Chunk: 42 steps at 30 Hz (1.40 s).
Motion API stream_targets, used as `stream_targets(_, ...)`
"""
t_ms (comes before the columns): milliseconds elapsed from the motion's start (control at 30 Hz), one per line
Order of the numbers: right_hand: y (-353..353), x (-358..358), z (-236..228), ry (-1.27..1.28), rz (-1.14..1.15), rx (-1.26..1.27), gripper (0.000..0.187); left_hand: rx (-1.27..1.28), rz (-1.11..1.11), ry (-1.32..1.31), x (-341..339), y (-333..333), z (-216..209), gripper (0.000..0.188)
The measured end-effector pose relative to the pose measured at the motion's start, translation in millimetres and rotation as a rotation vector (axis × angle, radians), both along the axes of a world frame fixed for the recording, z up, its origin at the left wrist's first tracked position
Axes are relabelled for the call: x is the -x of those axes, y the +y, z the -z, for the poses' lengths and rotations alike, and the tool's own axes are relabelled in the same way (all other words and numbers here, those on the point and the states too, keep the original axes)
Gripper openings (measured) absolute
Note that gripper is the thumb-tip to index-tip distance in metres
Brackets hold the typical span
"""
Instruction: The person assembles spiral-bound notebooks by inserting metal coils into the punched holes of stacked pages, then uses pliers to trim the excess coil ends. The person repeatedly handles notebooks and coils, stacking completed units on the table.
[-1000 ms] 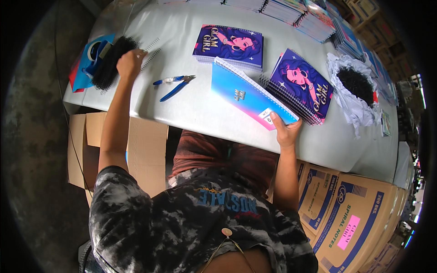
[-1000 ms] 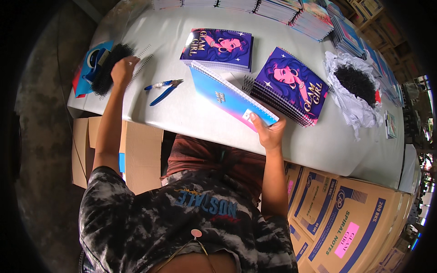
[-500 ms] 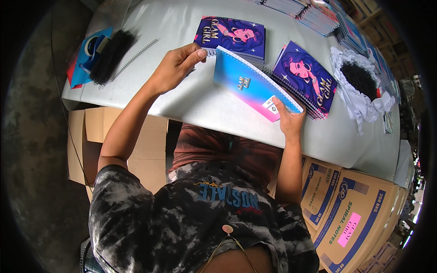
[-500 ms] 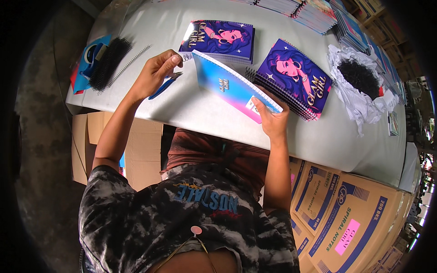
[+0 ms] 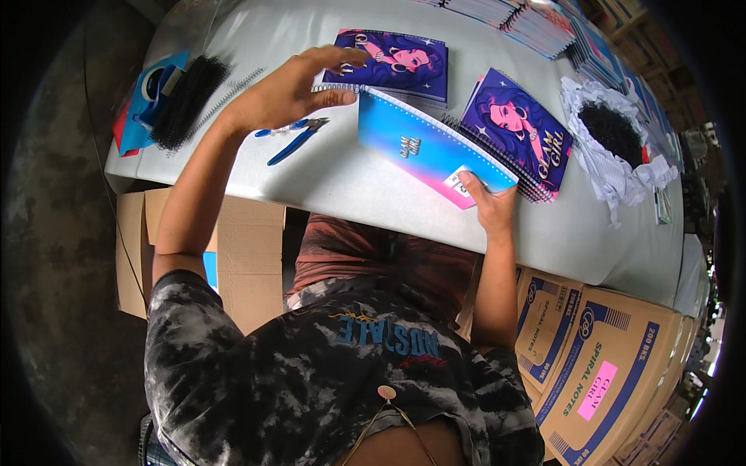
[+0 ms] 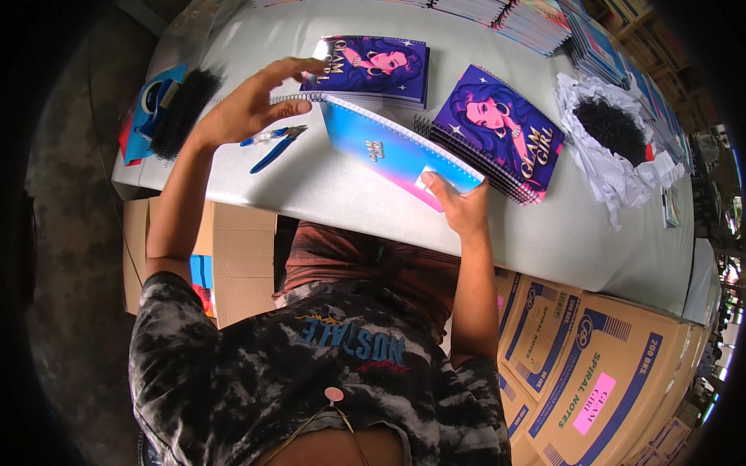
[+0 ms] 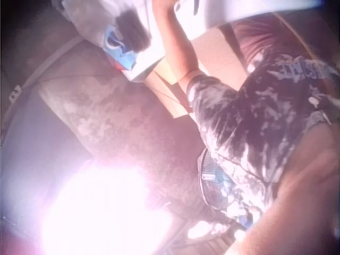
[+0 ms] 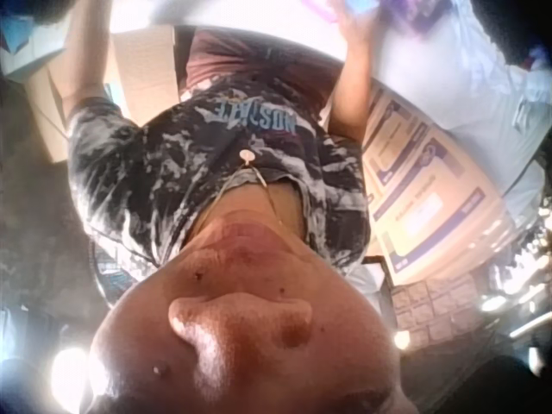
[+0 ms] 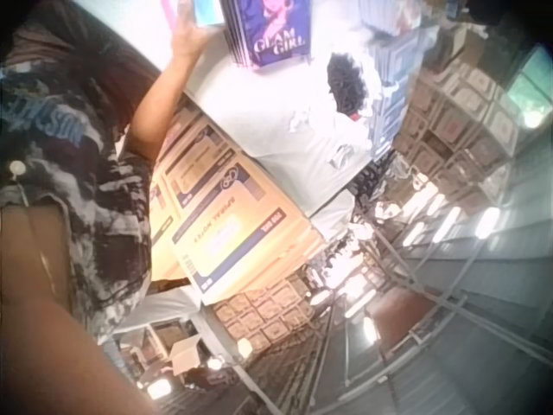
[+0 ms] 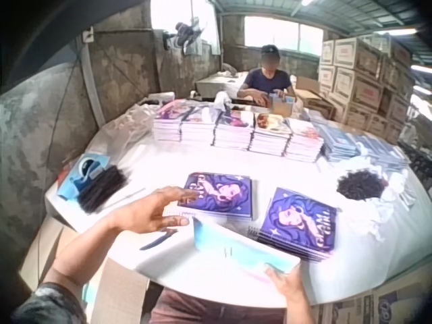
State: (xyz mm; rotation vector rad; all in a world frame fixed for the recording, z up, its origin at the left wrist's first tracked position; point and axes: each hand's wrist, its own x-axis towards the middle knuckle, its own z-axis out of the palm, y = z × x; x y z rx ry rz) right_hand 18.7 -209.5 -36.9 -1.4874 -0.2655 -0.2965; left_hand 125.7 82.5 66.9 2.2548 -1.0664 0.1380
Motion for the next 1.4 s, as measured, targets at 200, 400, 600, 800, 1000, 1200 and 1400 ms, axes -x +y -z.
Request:
stream_targets(200, 8, 5, -5, -0.136, 0.050, 0.273, 0.025, -0.535, -0.135, -0.257, 12, -21, -21, 0.037)
stream_targets(400, 20, 19, -2, -0.226, 0.094, 0.339, 0.035, -0.187, -0.214, -0.597, 42, -21, 93, 0.097)
stream_targets(600, 33, 29, -8, -0.274, 0.001, 0.349, 0.035, 0.112, -0.383, -0.972, 11, -1, 75, 0.109)
stream_targets(800, 38, 27, 7, -0.455, 0.129, 0.386, 0.035, -0.007, -0.285, -0.872, 48, -9, 117, 0.101)
stream_targets(1000, 32, 33, -2, -0.189, 0.051, 0.245, 0.030, 0.047, -0.188, -0.033, 40, 5, -6, 0.047)
stream_targets(1200, 12, 19, 0, -0.139, 0.054, 0.213, 0.025, 0.012, -0.152, 0.607, 27, 18, -10, 0.029)
stream_targets(1400, 13, 16, -7, -0.124, 0.007, 0.182, 0.023, -0.006, -0.066, 0.699, 11, 29, -13, 0.042)
